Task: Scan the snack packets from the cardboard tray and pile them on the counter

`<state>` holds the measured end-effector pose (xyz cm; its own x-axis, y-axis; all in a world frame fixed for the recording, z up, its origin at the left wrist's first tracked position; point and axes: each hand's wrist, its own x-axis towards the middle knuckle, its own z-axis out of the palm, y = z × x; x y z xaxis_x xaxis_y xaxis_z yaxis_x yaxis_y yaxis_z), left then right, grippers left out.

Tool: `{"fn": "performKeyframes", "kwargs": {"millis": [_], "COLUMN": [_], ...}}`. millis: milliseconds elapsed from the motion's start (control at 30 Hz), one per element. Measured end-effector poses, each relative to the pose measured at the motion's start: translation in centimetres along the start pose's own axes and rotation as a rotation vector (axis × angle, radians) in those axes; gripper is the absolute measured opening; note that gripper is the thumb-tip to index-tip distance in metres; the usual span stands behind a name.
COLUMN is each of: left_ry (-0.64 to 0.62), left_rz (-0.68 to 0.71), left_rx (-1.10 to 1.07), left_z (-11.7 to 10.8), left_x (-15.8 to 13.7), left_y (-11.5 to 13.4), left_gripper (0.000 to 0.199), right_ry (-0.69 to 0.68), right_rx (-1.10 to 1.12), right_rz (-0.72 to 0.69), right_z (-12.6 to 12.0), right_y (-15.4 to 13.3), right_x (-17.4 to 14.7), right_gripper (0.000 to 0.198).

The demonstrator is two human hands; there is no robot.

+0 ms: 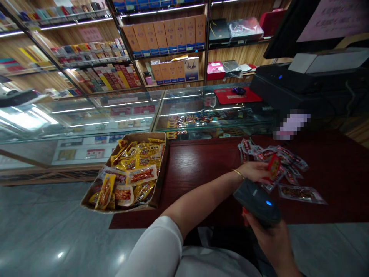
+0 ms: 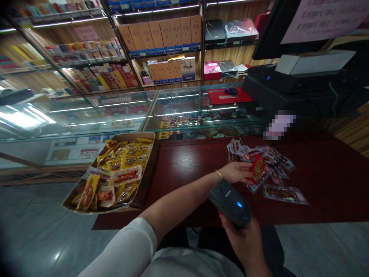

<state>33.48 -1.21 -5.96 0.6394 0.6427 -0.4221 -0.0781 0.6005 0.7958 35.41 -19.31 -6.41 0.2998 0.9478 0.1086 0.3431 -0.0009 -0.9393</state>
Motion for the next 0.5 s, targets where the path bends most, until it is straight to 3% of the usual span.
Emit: {"fn": "performKeyframes", "kwargs": {"millis": [100,200,267,400,500], "left_ry": [-0.067,0.035,0.134,0.313,0.619], "left_rz": [-0.004,0.157,0.312,0.644,0.569], "left_rx": [0.095,0.477,0.705,0.93,1.098], "left_z": [1.1,-1.4,-4.4,-12.1,-19.0], "left_x": [1.2,-0.7,-4.4,-16.1,-24.2], "left_y": [0.3,1.4,2.7,6.8,10.3], "left_gripper": [0.042,0.044,0.039,0.03,0.028], "right_ry": [-0.02,-0.013,-0.063,-0.094,-0.129], "right_rx": [-0.006,-0.011,-0.016,0.004,0.101], "right_rz": [0.054,0.054,0.075,0.116,0.149], "right_z": [-1.1,-1.3,-0.7,1.6,3.5], "right_y": [1.9,3.0,3.0,2.0,1.5], "right_x": [-0.2,0.1,0.2,0.3,0.7], "right_gripper": [0.018,0.017,0.016,0.017,0.02]}}
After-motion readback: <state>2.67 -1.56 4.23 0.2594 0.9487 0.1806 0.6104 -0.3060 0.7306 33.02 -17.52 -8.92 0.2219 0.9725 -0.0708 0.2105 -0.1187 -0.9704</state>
